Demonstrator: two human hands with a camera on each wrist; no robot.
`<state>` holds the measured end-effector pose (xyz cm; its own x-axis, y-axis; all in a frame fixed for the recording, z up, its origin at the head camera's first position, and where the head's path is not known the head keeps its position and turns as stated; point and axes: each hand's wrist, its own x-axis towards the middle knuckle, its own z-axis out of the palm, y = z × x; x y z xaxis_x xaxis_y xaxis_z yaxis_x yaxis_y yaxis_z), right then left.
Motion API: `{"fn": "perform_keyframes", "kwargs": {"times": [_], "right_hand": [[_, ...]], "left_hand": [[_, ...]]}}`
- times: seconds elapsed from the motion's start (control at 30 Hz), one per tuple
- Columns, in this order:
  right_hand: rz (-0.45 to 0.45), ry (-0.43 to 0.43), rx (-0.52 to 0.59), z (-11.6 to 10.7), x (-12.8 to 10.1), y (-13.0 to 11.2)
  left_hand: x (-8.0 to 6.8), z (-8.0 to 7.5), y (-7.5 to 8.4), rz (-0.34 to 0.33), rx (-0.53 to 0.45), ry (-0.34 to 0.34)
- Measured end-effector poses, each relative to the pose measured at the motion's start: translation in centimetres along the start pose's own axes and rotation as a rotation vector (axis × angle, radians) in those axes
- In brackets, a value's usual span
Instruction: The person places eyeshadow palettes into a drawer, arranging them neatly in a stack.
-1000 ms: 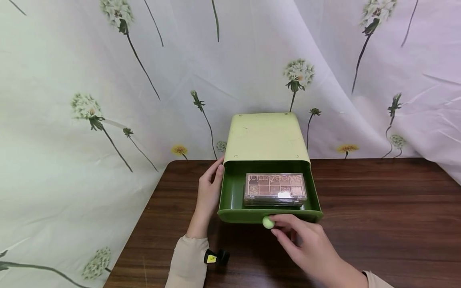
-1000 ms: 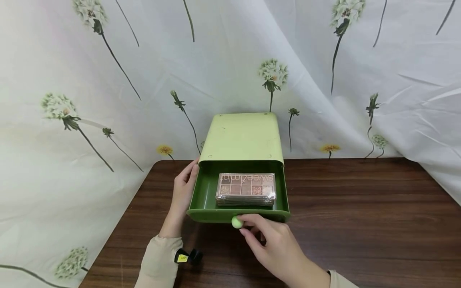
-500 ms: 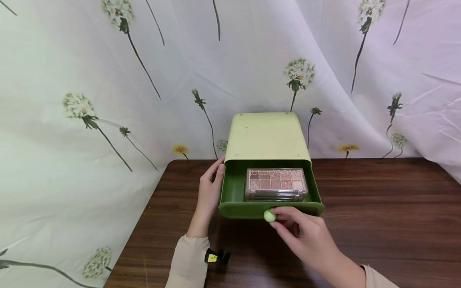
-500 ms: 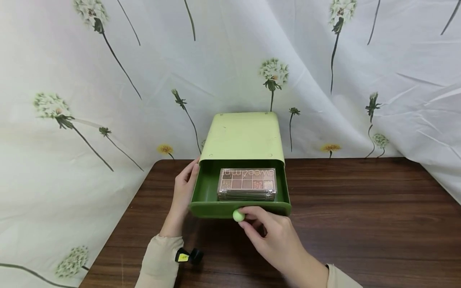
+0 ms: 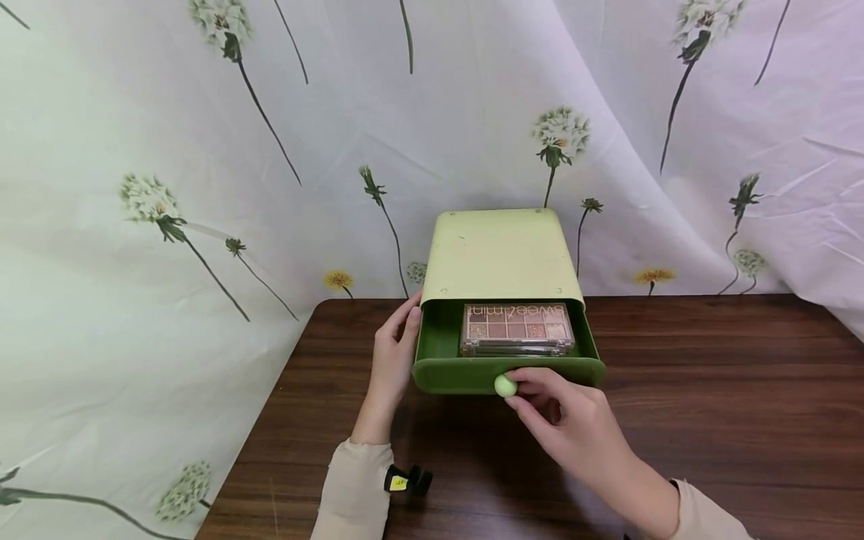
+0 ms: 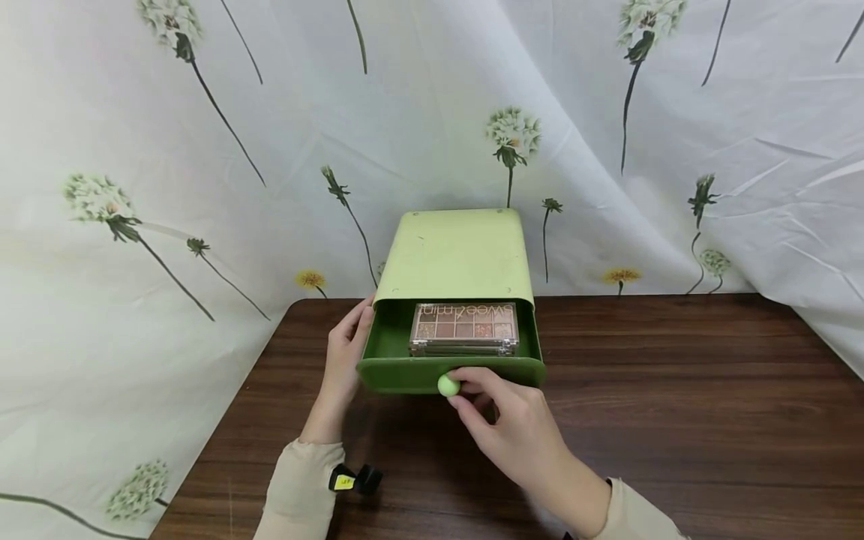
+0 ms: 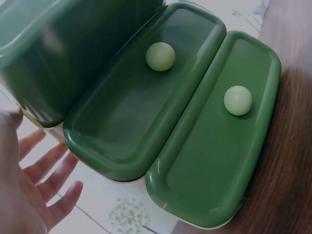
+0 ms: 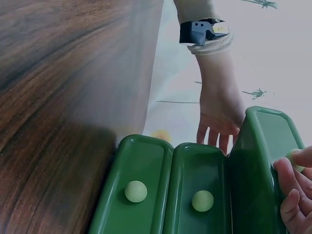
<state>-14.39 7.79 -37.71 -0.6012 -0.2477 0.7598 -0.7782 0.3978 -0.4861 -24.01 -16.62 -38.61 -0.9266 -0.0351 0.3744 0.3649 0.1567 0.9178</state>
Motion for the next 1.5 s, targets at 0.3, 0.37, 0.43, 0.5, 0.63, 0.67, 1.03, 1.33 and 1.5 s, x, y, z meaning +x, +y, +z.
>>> {"fn": "perform_keyframes", "kwargs": {"times": [0.3, 0.37, 0.43, 0.5, 0.63, 0.67, 1.03, 1.33, 1.5], "right_hand": [[-0.007, 0.031, -0.027, 0.1, 0.8, 0.2], [-0.001, 0.032, -0.027, 0.1, 0.9, 0.3], [0.004, 0.033, -0.027, 0.2, 1.1, 0.4], [0.010, 0.030, -0.025, 0.2, 1.3, 0.5], [0.022, 0.020, -0.024, 0.2, 1.6, 0.8], [0.025, 0.019, -0.027, 0.2, 1.6, 0.9], [0.044, 0.015, -0.051, 0.4, 2.3, 1.8], [0.023, 0.041, -0.065, 1.1, 2.6, 2.6], [0.024, 0.044, -0.072, 1.6, 2.9, 3.1]], "left_hand": [[-0.1, 0.0, 0.0, 0.009, -0.016, -0.006], [-0.1, 0.0, 0.1, 0.013, -0.015, -0.005], [-0.1, 0.0, 0.1, 0.015, -0.017, -0.009], [-0.1, 0.0, 0.2, 0.014, -0.019, -0.014], [-0.1, -0.1, 0.2, 0.000, -0.022, -0.021], [0.0, -0.1, 0.2, -0.003, -0.025, -0.024], [0.2, -0.3, 0.0, -0.014, -0.023, -0.021], [0.5, -0.2, -0.3, 0.034, -0.025, -0.009], [0.7, -0.2, -0.6, 0.045, -0.028, -0.004]]}}
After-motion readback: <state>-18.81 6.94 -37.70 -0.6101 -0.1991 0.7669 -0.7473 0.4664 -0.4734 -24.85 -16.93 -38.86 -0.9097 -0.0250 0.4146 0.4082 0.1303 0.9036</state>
